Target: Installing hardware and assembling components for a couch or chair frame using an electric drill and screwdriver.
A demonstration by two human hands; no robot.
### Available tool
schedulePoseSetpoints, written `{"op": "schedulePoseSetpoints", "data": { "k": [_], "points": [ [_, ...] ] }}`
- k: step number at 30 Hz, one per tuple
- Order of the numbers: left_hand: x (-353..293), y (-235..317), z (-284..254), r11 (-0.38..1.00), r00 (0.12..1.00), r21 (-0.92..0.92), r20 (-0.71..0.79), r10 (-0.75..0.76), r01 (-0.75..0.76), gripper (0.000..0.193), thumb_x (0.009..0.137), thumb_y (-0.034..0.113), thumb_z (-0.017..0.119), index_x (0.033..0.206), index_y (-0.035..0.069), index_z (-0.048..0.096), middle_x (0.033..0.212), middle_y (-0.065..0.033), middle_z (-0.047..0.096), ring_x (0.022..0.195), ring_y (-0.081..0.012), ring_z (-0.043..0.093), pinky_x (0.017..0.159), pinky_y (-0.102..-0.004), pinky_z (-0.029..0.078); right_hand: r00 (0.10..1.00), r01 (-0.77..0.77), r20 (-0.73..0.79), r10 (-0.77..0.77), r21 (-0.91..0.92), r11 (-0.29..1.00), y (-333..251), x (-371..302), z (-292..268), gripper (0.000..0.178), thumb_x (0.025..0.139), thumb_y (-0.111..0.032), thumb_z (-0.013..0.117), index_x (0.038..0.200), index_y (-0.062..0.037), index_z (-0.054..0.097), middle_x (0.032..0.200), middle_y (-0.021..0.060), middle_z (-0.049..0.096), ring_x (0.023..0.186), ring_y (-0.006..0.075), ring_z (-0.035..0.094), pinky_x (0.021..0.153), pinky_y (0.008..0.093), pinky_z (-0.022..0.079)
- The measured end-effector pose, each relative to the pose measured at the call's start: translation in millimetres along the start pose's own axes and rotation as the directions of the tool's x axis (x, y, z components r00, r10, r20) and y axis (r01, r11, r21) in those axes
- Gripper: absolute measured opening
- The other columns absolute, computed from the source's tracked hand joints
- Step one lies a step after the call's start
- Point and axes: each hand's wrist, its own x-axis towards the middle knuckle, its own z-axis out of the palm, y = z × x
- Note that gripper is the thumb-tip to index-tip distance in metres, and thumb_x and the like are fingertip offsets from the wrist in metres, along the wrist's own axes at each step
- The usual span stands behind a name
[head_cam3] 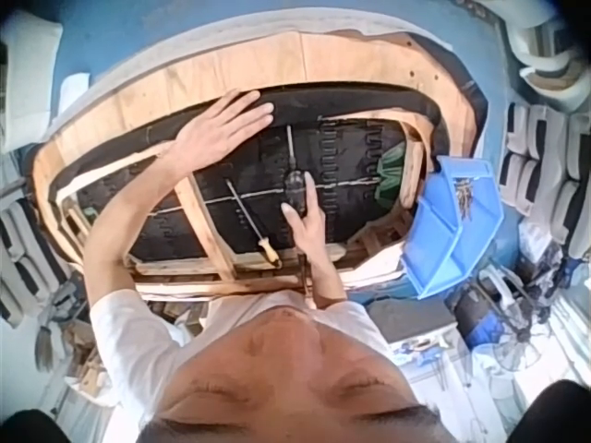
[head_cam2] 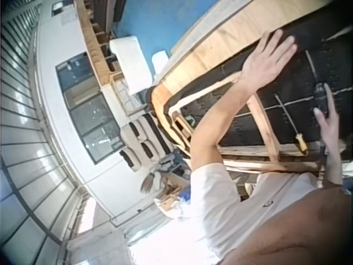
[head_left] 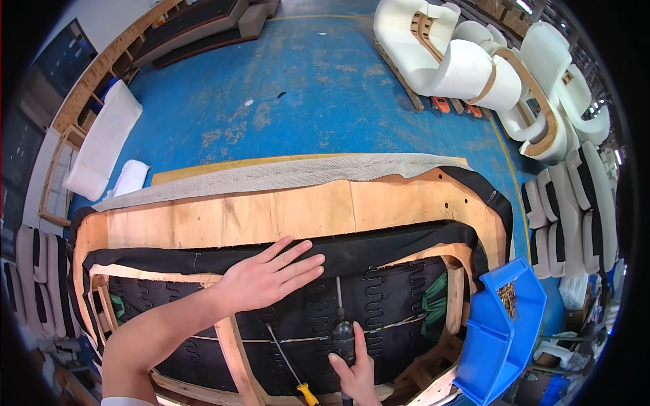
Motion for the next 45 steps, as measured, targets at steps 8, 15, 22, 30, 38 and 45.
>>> {"op": "schedulePoseSetpoints", "data": {
  "k": [8, 15, 22, 30, 38, 45],
  "points": [
    [-0.5, 0.0, 0.7, 1.0, 1.0, -0.001, -0.016, -0.005, 0.005, 0.065, 0.088, 0.011, 0.061, 0.152, 0.012, 0.052, 0.164, -0.0037, 0.043, 0.153, -0.0288, 0.038, 0.128, -0.0503, 0.03, 0.996, -0.087, 0.021, 0.085, 0.074, 0.994, 4.3, -0.2, 3.0, 0.081, 0.097, -0.013, 0.074, 0.163, -0.0036, 0.028, 0.125, 0.0174, 0.071, 0.111, 0.0207, 0.07, 0.098, 0.0322, 0.053],
    [-0.4, 0.7, 0.4, 1.0, 1.0, 0.009, -0.019, -0.004, 0.004, 0.065, 0.088, 0.012, 0.061, 0.152, 0.011, 0.052, 0.164, -0.004, 0.043, 0.153, -0.029, 0.038, 0.128, -0.0502, 0.03, 0.996, -0.087, 0.02, 0.086, 0.054, 0.995, 3.2, 1.7, 3.0, 0.081, 0.097, -0.013, 0.073, 0.164, -0.0038, 0.027, 0.123, 0.0168, 0.072, 0.109, 0.0208, 0.07, 0.097, 0.0323, 0.053],
    [-0.7, 0.7, 0.9, 1.0, 1.0, 0.013, -0.029, -0.005, 0.006, 0.064, 0.088, 0.013, 0.06, 0.152, 0.012, 0.052, 0.164, -0.0042, 0.044, 0.152, -0.029, 0.039, 0.128, -0.0499, 0.031, 0.998, -0.063, 0.024, 0.062, 0.035, 0.997, 4.5, 3.2, 2.6, 0.081, 0.097, -0.012, 0.072, 0.164, -0.0033, 0.027, 0.121, 0.0168, 0.072, 0.106, 0.0217, 0.071, 0.096, 0.0325, 0.053],
    [-0.7, 0.7, 1.1, 1.0, 0.999, 0.023, -0.036, -0.006, 0.007, 0.064, 0.088, 0.013, 0.06, 0.151, 0.012, 0.053, 0.163, -0.0035, 0.045, 0.152, -0.0285, 0.04, 0.128, -0.0493, 0.031, 0.999, -0.041, 0.019, 0.04, 0.025, 0.999, -0.3, 6.7, 2.4, 0.081, 0.097, -0.011, 0.072, 0.163, -0.0024, 0.027, 0.121, 0.017, 0.072, 0.108, 0.0221, 0.071, 0.097, 0.0323, 0.053],
    [0.0, 2.2, -0.9, 0.999, 0.999, 0.022, -0.049, -0.022, 0.023, 0.063, 0.089, 0.012, 0.059, 0.152, 0.012, 0.052, 0.162, -0.0028, 0.046, 0.151, -0.0273, 0.042, 0.127, -0.0481, 0.032, 1.0, 0.014, 0.007, -0.014, 0.009, 1.0, 7.8, 8.8, 4.7, 0.083, 0.096, -0.007, 0.07, 0.164, -0.0042, 0.024, 0.117, 0.011, 0.072, 0.099, 0.0141, 0.067, 0.091, 0.0288, 0.053],
    [-0.8, 3.4, 1.7, 0.997, 0.999, 0.076, -0.048, -0.013, 0.016, 0.064, 0.09, 0.015, 0.06, 0.153, 0.011, 0.05, 0.163, -0.0049, 0.045, 0.152, -0.0278, 0.04, 0.127, -0.0479, 0.032, 1.0, 0.026, 0.008, -0.025, -0.052, 0.998, 6.7, 10.9, 5.0, 0.083, 0.096, -0.009, 0.071, 0.165, -0.0049, 0.024, 0.115, 0.0113, 0.073, 0.099, 0.0151, 0.068, 0.091, 0.0294, 0.054]
  ]
}}
